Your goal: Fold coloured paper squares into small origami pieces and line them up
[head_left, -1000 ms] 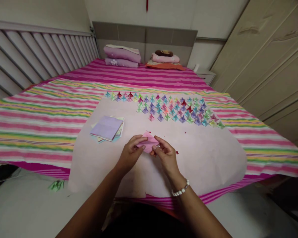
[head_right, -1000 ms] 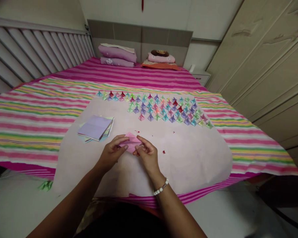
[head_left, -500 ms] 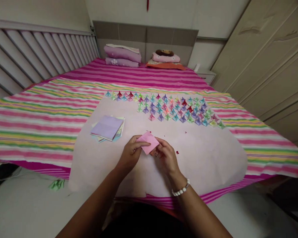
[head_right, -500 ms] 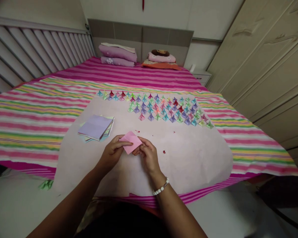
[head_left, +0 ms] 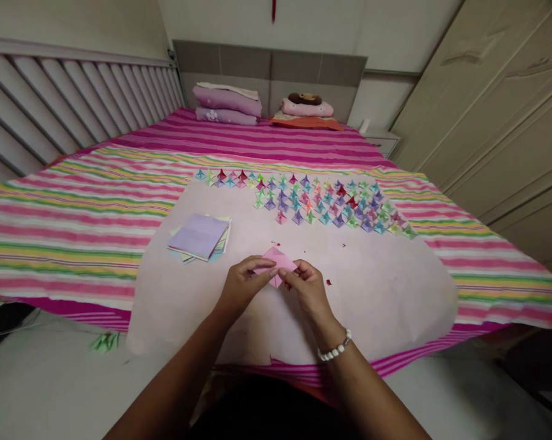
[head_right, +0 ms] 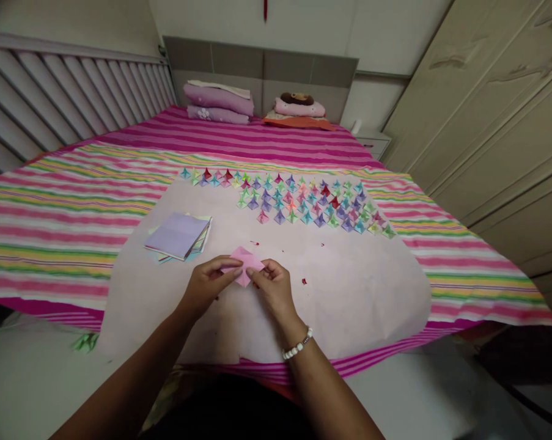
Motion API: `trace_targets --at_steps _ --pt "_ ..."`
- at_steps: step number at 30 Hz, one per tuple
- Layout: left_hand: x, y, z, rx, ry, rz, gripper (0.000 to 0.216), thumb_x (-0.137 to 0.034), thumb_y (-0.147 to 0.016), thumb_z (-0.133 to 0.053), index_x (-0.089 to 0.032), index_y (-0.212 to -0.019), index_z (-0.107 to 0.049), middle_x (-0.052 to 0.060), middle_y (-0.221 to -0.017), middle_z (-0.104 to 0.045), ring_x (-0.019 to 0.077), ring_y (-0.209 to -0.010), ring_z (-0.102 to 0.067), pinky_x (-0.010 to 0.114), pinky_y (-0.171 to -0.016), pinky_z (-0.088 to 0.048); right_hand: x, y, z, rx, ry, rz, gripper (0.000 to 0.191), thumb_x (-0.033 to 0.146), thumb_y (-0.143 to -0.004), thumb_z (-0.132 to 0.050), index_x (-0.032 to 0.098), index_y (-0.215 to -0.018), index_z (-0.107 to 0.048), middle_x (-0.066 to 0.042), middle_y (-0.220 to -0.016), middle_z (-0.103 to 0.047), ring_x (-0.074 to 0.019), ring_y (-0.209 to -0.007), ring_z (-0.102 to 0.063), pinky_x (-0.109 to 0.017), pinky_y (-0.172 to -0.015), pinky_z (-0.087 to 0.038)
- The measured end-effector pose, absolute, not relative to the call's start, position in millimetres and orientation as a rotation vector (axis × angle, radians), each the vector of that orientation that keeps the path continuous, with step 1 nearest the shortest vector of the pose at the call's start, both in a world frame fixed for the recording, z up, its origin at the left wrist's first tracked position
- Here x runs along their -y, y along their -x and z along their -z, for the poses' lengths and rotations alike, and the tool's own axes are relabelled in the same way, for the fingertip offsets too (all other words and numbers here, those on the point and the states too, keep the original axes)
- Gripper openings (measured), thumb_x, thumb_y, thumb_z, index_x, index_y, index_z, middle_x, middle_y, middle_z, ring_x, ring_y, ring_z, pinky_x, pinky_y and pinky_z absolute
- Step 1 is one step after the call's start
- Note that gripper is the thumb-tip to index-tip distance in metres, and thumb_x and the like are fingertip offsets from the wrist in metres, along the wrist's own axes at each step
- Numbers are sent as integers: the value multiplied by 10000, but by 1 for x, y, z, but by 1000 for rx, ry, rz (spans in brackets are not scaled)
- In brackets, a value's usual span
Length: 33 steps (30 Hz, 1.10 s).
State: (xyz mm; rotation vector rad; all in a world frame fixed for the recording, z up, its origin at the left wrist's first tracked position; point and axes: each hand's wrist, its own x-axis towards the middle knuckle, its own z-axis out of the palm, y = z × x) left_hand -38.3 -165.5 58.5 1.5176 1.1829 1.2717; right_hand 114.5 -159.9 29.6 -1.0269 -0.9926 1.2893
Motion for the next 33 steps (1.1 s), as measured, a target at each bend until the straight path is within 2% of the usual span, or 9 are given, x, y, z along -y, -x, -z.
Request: trace_targets --at_steps 4,9,14,18,23,26,29,31,33 --pt "164 37 -56 -1231 -1447 -1282 91 -263 -704 -726 -214 -780 -734 6 -717 -705 167 -685 -639 251 -535 -496 161 -114 -31 993 1017 -1299 213 305 -622 -802 187 -654 -628 68 -498 -535 -79 -453 -429 -222 -475 -313" --pt "165 40 -58 -1229 -1456 -1253 185 -246 -693 -744 -220 -875 -749 11 -772 -720 167 -684 -643 251 -524 -496 161 -116 -32 949 995 -1304 205 290 -615 -806 188 -667 -636 63 -525 -554 -82 -480 -454 -224 -499 -348" --pt "166 42 -60 -1246 -1463 -1212 286 -254 -688 -749 -208 -970 -735 26 -849 -728 177 -730 -652 273 -592 -522 162 -115 -36 932 966 -1319 231 285 -582 -824 193 -674 -633 58 -537 -573 -85 -483 -464 -221 -491 -369" --pt "165 41 -56 -1234 -1535 -1206 223 -280 -709 -735 -196 -916 -744 46 -914 -710 177 -836 -646 283 -731 -519 162 -116 -39 977 916 -1315 225 302 -589 -821 195 -640 -630 47 -548 -593 -90 -494 -476 -224 -500 -403" --pt "163 41 -52 -1228 -1631 -1233 153 -314 -748 -700 -213 -848 -757 51 -877 -628 165 -840 -615 275 -735 -496 162 -116 -38 1001 883 -1327 219 302 -600 -823 201 -657 -637 38 -571 -606 -96 -502 -484 -235 -509 -420" --pt "162 41 -52 -1220 -1665 -1246 117 -301 -764 -677 -216 -791 -752 74 -976 -614 215 -1044 -574 302 -821 -489 162 -116 -37 999 891 -1300 263 275 -594 -833 221 -788 -665 45 -624 -593 -97 -531 -490 -235 -526 -417" --pt "163 42 -55 -1220 -1674 -1209 112 -273 -775 -651 -211 -775 -745 86 -1085 -605 238 -1139 -530 330 -873 -478 161 -118 -35 1070 924 -1196 398 244 -591 -835 261 -963 -693 7 -851 -625 -116 -654 -540 -254 -589 -439" --pt "164 42 -58 -1227 -1677 -1184 115 -277 -775 -651 -207 -770 -742 83 -1060 -618 229 -1081 -560 332 -859 -478 161 -120 -35 1182 921 -1139 276 245 -633 -810 256 -896 -729 -25 -942 -628 -148 -767 -573 -283 -667 -458" --pt "165 43 -60 -1224 -1676 -1171 117 -291 -770 -664 -202 -750 -736 66 -943 -653 208 -977 -593 328 -851 -474 161 -122 -34 1259 890 -1133 97 252 -680 -779 240 -768 -739 -35 -889 -638 -171 -817 -588 -310 -722 -459"
